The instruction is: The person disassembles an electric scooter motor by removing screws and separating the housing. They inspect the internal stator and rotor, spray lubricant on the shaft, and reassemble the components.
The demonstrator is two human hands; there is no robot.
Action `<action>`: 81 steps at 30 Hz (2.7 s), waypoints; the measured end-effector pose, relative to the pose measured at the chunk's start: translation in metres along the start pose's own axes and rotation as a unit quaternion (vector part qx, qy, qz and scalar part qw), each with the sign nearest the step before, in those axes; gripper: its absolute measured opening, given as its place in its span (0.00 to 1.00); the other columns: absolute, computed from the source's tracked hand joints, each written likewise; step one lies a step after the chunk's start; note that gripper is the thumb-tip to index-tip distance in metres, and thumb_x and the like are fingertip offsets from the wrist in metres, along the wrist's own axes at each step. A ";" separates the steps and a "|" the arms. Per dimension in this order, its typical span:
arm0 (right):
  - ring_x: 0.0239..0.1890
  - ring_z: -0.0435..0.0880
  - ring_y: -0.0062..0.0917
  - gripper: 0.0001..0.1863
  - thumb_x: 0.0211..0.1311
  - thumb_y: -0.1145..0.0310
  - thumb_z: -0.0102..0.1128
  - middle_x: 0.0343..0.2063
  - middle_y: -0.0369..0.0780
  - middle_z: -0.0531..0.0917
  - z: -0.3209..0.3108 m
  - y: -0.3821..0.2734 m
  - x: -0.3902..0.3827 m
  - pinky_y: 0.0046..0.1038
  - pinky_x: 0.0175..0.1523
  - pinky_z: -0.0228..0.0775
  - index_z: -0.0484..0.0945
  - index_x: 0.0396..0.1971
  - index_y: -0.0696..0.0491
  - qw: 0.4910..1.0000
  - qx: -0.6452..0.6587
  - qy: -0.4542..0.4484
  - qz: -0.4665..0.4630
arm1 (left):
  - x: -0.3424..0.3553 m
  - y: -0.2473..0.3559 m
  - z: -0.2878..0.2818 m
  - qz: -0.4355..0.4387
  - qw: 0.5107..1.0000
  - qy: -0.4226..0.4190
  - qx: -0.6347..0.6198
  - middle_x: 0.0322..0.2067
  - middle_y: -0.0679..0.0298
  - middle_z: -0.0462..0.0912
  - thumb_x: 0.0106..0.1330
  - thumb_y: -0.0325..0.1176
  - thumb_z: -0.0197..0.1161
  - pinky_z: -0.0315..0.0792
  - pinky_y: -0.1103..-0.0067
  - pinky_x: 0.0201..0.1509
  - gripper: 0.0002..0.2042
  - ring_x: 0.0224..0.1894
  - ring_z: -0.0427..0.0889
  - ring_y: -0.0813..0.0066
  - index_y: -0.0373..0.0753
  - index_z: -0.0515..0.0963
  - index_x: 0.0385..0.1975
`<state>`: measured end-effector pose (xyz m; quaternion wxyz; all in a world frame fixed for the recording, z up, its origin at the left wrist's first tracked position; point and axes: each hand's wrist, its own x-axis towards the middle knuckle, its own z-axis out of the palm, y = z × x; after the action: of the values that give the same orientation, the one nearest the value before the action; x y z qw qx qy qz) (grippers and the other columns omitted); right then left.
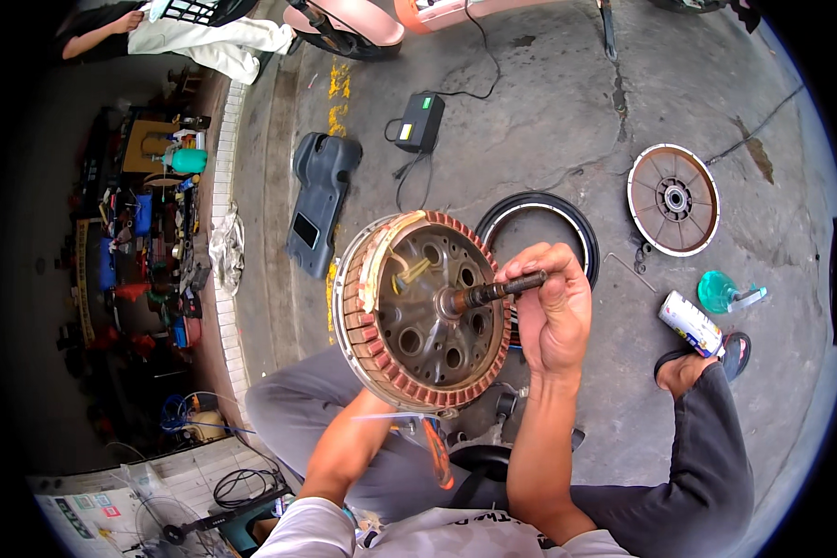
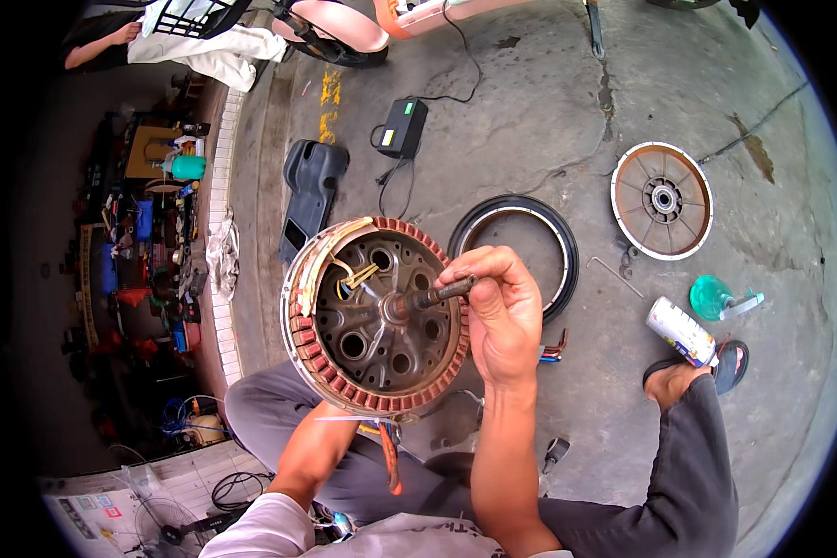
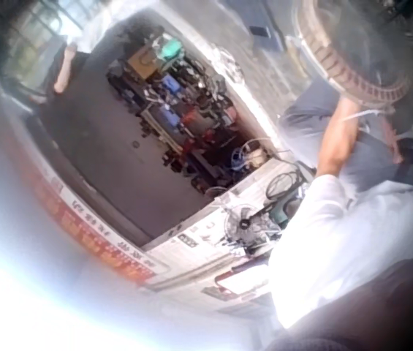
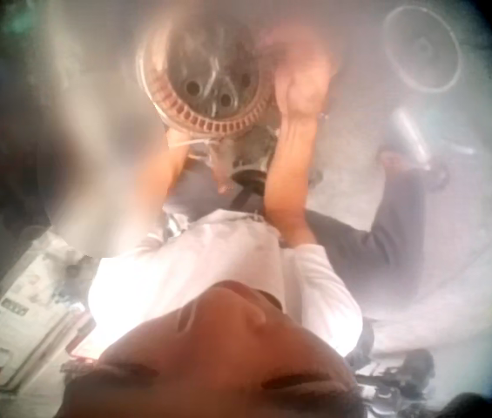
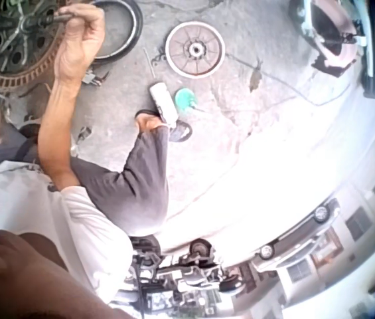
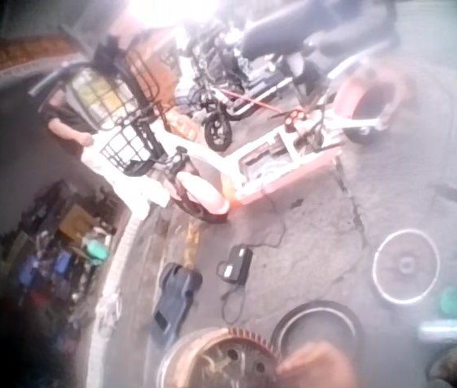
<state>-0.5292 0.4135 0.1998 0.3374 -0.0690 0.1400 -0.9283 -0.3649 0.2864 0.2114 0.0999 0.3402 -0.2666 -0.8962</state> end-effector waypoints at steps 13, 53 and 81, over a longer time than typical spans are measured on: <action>0.44 0.85 0.30 0.23 0.63 0.54 0.74 0.37 0.43 0.84 -0.009 -0.047 0.003 0.31 0.52 0.77 0.80 0.40 0.60 0.994 -0.086 -0.060 0.010 | 0.017 0.002 0.017 -0.022 0.999 -0.010 0.040 0.43 0.64 0.84 0.77 0.42 0.57 0.83 0.72 0.46 0.17 0.41 0.85 0.67 0.38 0.75 0.58; 0.49 0.81 0.20 0.21 0.73 0.59 0.62 0.46 0.39 0.85 -0.041 -0.003 0.012 0.25 0.57 0.73 0.77 0.54 0.61 0.964 -0.083 -0.077 0.239 | 0.005 -0.021 0.025 -0.044 0.997 0.008 0.060 0.45 0.65 0.84 0.76 0.45 0.60 0.82 0.73 0.48 0.21 0.43 0.85 0.69 0.38 0.72 0.61; 0.52 0.85 0.25 0.25 0.69 0.65 0.61 0.53 0.41 0.83 -0.089 0.026 0.001 0.27 0.59 0.78 0.73 0.61 0.61 0.960 0.097 0.107 0.239 | 0.019 -0.041 0.005 -0.094 0.989 0.036 0.111 0.45 0.65 0.83 0.76 0.47 0.61 0.81 0.74 0.49 0.24 0.44 0.85 0.71 0.37 0.70 0.63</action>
<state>-0.5340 0.4127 0.1076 0.5379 0.0996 0.0969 -0.8315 -0.3823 0.3159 0.1823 -0.0138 0.4050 -0.3269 -0.8538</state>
